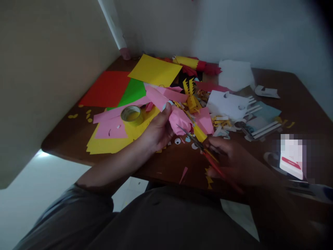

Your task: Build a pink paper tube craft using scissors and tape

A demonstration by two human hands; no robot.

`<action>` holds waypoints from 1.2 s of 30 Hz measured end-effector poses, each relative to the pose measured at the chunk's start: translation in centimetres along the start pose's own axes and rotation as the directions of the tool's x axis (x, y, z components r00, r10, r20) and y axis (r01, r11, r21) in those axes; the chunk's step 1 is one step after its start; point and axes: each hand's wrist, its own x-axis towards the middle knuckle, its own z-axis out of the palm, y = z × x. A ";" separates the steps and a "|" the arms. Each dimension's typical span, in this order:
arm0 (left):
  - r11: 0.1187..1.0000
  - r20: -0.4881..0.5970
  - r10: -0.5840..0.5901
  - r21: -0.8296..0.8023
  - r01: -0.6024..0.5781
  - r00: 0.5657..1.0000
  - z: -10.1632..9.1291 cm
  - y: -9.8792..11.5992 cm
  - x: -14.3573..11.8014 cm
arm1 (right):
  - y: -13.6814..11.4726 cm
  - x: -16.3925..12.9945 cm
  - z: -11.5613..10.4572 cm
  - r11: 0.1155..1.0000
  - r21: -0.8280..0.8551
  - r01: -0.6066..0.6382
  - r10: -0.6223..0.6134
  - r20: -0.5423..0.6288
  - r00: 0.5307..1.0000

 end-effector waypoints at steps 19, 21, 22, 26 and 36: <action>0.999 0.024 -0.035 -0.034 0.036 0.999 0.0 0.7 0.1 | -0.1 0.1 0.7 0.972 0.186 -0.140 0.138 0.024 0.990; 0.997 0.044 -0.046 -0.057 0.048 0.998 0.2 0.8 0.0 | 0.0 0.1 0.7 0.977 0.188 -0.104 0.106 0.000 0.994; 0.997 0.052 -0.046 -0.066 0.050 0.998 0.3 0.8 0.0 | 0.0 0.2 0.8 0.979 0.186 -0.086 0.090 -0.011 0.996; 0.997 0.049 -0.035 -0.069 0.038 0.998 0.5 0.9 -0.1 | -0.2 0.2 0.8 0.983 0.155 -0.103 0.101 0.017 0.995; 0.999 0.068 0.041 -0.023 -0.039 0.997 0.5 1.0 0.0 | 0.7 0.3 0.8 0.958 0.217 -0.185 0.182 0.035 0.983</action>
